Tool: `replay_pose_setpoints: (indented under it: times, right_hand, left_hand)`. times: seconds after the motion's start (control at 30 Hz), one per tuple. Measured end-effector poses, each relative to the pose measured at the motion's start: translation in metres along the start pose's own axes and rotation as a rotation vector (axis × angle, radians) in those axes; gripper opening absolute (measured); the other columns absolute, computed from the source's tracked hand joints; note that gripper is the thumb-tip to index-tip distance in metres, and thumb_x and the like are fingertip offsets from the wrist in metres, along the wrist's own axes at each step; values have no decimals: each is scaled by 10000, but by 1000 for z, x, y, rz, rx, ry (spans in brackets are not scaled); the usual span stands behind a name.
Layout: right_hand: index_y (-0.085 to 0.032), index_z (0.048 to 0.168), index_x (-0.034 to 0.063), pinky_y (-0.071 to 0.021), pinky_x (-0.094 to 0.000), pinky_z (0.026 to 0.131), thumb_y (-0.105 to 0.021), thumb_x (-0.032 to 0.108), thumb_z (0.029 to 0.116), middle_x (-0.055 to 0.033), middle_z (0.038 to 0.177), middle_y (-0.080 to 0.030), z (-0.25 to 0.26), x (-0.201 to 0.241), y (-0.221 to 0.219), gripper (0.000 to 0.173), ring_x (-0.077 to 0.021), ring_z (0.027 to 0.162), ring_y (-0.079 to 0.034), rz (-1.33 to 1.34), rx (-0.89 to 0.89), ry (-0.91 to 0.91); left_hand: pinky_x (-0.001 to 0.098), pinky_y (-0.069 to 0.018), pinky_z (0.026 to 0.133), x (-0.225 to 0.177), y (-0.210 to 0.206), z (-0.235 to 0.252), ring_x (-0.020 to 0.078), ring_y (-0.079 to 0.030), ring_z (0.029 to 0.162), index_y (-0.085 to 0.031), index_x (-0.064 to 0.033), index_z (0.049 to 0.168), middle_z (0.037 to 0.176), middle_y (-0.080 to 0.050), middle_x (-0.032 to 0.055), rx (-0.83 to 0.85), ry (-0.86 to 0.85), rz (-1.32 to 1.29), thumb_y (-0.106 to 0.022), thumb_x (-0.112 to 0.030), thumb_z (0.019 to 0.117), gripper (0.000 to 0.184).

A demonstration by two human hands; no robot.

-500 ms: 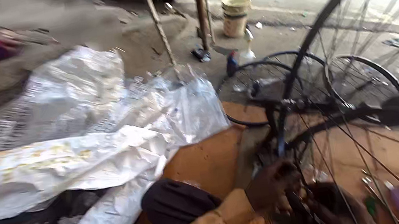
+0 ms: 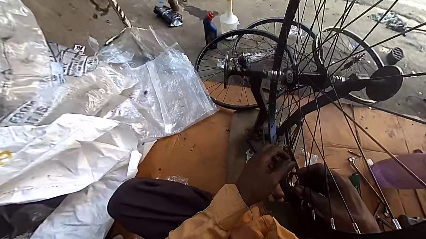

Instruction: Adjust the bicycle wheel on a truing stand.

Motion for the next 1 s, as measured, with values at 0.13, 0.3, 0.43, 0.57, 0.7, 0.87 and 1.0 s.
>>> replay_pose_setpoints:
  times: [0.13,0.3,0.43,0.57,0.7,0.87,1.0]
  right_hand:
    - [-707,1084,123,-600,-263,648,-808,266,853,10,863,-726,-1,-4,-1,289,-111,726,-689,-114,-11,89]
    - [-706,1075,110,-600,-262,636,-825,259,846,4,835,-714,-2,-2,0,298,-113,706,-683,-99,0,65]
    - [-709,1079,121,-598,-258,638,-812,285,852,11,842,-717,-5,-3,0,298,-106,709,-683,-88,-17,21]
    - [-699,1088,132,-609,-289,659,-816,266,854,-7,860,-722,-6,-3,0,295,-135,728,-692,-59,6,14]
    - [-684,1132,161,-616,-296,698,-787,259,877,1,912,-721,-2,-6,3,292,-133,779,-700,-70,50,-7]
    - [-692,1097,140,-593,-276,666,-715,123,904,-8,885,-721,2,-11,0,196,-124,746,-685,-58,37,-54]
    - [-690,1104,108,-587,-263,670,-678,72,894,-18,889,-711,4,-3,0,214,-128,757,-678,-19,64,-40]
  left_hand:
    - [243,-543,753,1,7,0,84,-614,841,-746,-53,1017,947,-644,25,136,-182,6,-592,-233,1045,239]
    - [308,-494,934,-1,18,9,126,-595,1021,-751,-51,1079,1017,-651,39,397,-288,84,-502,-258,1082,325]
    - [302,-493,927,-3,18,10,119,-600,1008,-757,-65,1107,1001,-655,33,415,-285,91,-511,-265,1078,319]
    - [314,-515,910,0,14,10,120,-610,987,-762,-64,1065,982,-653,33,421,-285,108,-550,-300,1063,317]
    - [277,-524,820,3,12,14,87,-617,883,-774,-85,897,871,-660,-5,351,-287,133,-624,-337,1026,321]
    - [298,-471,662,-9,2,3,90,-562,707,-589,-123,602,677,-560,-33,147,-204,318,-665,-393,975,466]
    - [286,-496,654,-15,4,-3,68,-574,704,-692,-136,698,731,-587,-48,114,-121,316,-681,-429,970,399]
Point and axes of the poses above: each hand's wrist, its own z-axis towards the middle knuckle, its own y-axis out of the back of the hand, x = y × z, the point moved 1 cm from there along z, towards the middle knuckle
